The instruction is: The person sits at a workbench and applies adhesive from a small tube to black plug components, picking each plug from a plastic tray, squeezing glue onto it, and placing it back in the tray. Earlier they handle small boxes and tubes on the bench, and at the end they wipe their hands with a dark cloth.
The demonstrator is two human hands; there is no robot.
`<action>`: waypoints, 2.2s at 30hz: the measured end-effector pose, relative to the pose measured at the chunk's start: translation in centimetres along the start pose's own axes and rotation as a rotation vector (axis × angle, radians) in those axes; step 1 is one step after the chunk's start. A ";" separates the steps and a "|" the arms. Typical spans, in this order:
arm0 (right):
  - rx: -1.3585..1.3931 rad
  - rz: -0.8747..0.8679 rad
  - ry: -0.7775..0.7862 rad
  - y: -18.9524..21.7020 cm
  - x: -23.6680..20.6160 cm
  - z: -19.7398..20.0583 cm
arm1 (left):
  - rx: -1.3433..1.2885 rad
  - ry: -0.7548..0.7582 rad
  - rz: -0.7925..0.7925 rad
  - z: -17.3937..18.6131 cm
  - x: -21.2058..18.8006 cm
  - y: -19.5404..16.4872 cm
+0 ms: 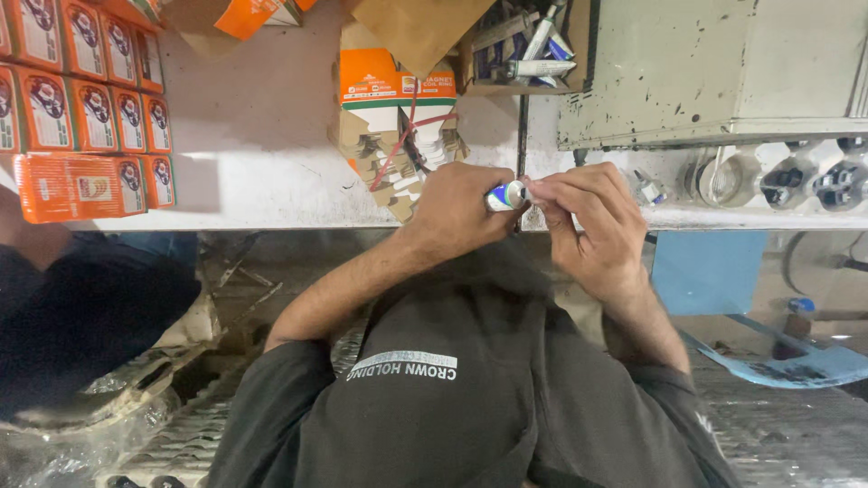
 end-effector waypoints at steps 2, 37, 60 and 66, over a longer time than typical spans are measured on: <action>-0.066 0.134 0.108 -0.3 0.2 0.7 | 0.176 0.058 0.035 0.3 0.1 0.1; 0.081 -0.749 0.507 -3.9 -6.8 -0.9 | 0.302 0.460 -0.081 -1.3 -0.2 -1.7; -0.274 0.307 0.135 -2.2 -5.4 1.6 | 0.349 0.641 0.024 -1.6 1.1 -2.5; -0.205 0.463 0.254 -3.3 -6.9 1.6 | 0.240 0.874 0.114 -3.0 0.8 -2.0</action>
Point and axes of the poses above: each hand's wrist, its own x-axis towards the middle knuckle, its own z-axis out of the back of the hand, y = z × x, the point moved 3 cm from there along x, towards the middle knuckle, and after that the axes turned 7 degrees about -y, right-handed, at the moved point
